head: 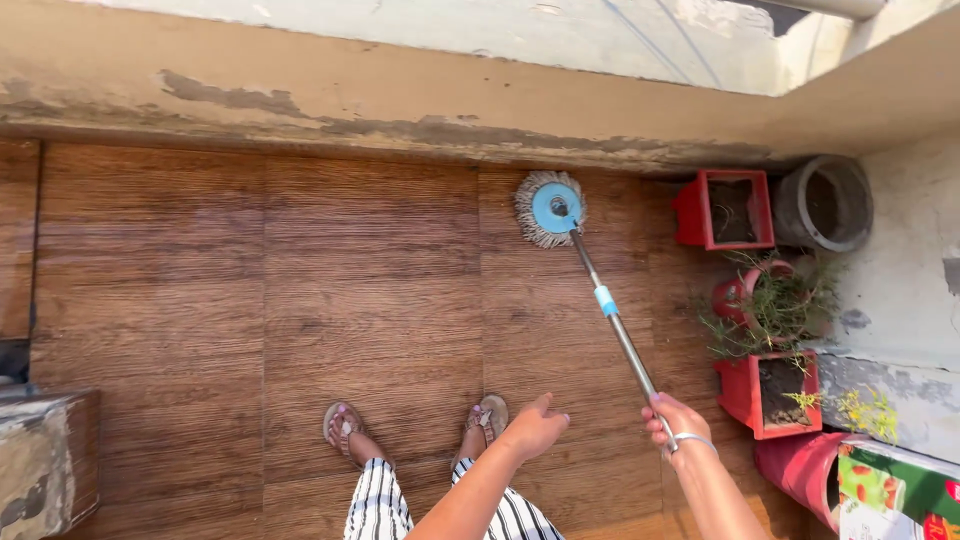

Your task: Mop the floors of the house and the balcony.

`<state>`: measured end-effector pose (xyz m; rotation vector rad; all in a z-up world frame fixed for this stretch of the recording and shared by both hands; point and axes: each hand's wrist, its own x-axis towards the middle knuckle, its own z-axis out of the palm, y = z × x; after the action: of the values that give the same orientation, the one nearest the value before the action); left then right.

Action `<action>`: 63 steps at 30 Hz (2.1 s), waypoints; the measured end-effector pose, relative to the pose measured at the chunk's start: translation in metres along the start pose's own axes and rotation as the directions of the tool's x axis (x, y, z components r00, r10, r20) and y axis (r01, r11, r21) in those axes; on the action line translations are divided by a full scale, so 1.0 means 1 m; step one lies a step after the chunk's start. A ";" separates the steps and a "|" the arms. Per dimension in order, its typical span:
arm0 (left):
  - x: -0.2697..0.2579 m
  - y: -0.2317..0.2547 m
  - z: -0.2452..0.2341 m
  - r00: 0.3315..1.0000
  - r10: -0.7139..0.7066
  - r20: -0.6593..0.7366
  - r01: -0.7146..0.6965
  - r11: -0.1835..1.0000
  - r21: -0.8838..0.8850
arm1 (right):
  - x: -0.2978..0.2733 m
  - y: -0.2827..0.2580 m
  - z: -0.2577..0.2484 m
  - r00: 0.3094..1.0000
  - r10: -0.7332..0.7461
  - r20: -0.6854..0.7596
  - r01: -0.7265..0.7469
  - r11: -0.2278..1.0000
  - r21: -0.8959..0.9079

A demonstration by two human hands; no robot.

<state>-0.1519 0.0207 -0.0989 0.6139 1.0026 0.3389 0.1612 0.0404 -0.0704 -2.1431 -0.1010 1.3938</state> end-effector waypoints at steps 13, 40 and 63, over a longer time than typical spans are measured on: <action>-0.016 -0.025 0.018 0.994 -0.100 -0.048 0.098 0.994 -0.036 | 0.155 -0.083 0.060 0.904 0.352 0.242 -0.386 0.916 0.112; -0.320 -0.109 -0.360 0.759 -0.339 -0.557 -0.057 0.817 -0.574 | -0.307 0.278 0.564 0.604 0.482 0.635 0.449 0.453 -0.770; -0.061 -0.170 -0.060 0.999 0.000 -0.053 0.010 0.982 0.190 | -0.150 0.270 0.127 0.955 0.186 0.233 -0.194 0.981 0.013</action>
<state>-0.2364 -0.1255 -0.1865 0.7782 1.0952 0.2574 -0.0806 -0.1845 -0.1201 -1.9959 0.0429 1.7403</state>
